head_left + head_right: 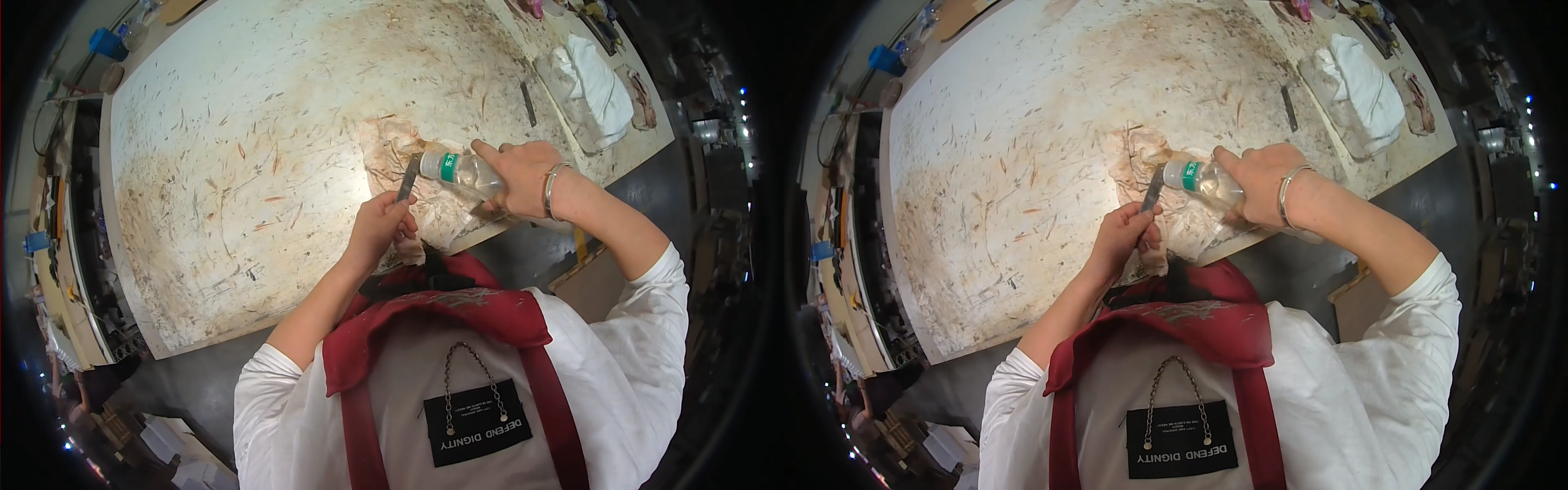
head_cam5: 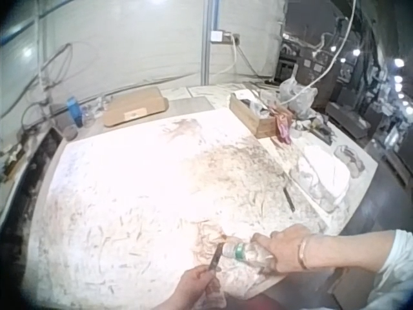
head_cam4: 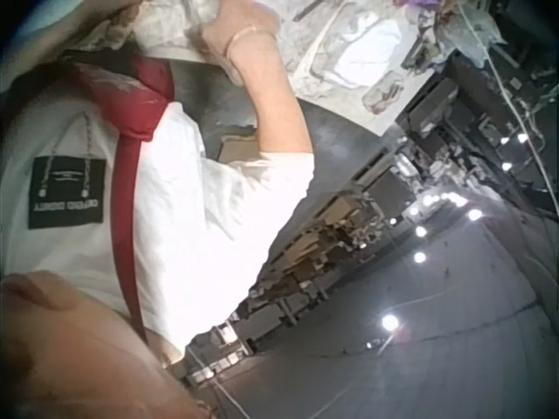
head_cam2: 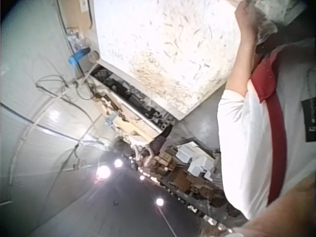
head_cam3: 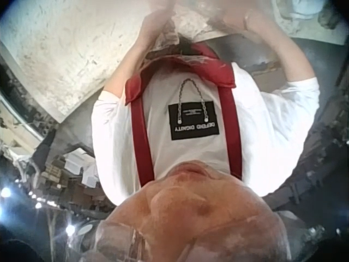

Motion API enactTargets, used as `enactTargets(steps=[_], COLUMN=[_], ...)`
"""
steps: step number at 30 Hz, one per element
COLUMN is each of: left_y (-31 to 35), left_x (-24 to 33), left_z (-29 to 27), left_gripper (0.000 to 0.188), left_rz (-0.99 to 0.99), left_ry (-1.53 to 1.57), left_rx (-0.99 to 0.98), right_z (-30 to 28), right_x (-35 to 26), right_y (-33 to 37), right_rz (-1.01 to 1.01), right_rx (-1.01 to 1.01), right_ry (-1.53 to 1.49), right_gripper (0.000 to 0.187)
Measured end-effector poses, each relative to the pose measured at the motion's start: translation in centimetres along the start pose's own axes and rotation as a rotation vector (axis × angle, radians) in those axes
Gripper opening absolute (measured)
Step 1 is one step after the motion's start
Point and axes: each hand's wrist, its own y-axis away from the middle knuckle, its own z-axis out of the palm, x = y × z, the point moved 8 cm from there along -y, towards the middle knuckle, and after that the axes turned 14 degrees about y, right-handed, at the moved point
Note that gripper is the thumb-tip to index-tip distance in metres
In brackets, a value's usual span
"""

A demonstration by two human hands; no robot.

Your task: The person scrapes a piece of hide on a workbench using a metal tool while occasionally pouring liquid from a bottle onto the material.

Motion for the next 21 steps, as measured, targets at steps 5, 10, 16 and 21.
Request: enactTargets(steps=[5, 10, 16, 21], left_y=[-0.3, -0.7, -1.0, -1.2], left_x=[-0.2, 0.4, 0.5, 0.4], left_z=[-0.4, -0.3, -0.2, -0.2], left_gripper=[0.02, 0.02, 0.02, 0.021], left_rz=[-0.009, -0.004, -0.004, 0.024], left_ry=[-0.009, -0.105, -0.135, -0.189], left_rx=[0.017, 0.028, 0.014, -0.004], right_z=[-0.4, -0.6, -0.8, -0.9], right_x=[-0.8, -0.5, -0.7, -0.6], right_y=[0.7, 0.9, 0.8, 1.1], right_rz=[-0.008, 0.012, -0.009, 0.0], right_rx=[-0.087, -0.056, -0.046, -0.045], right_ry=[0.034, 0.018, 0.007, 0.033], right_gripper=[0.073, 0.073, 0.074, 0.073])
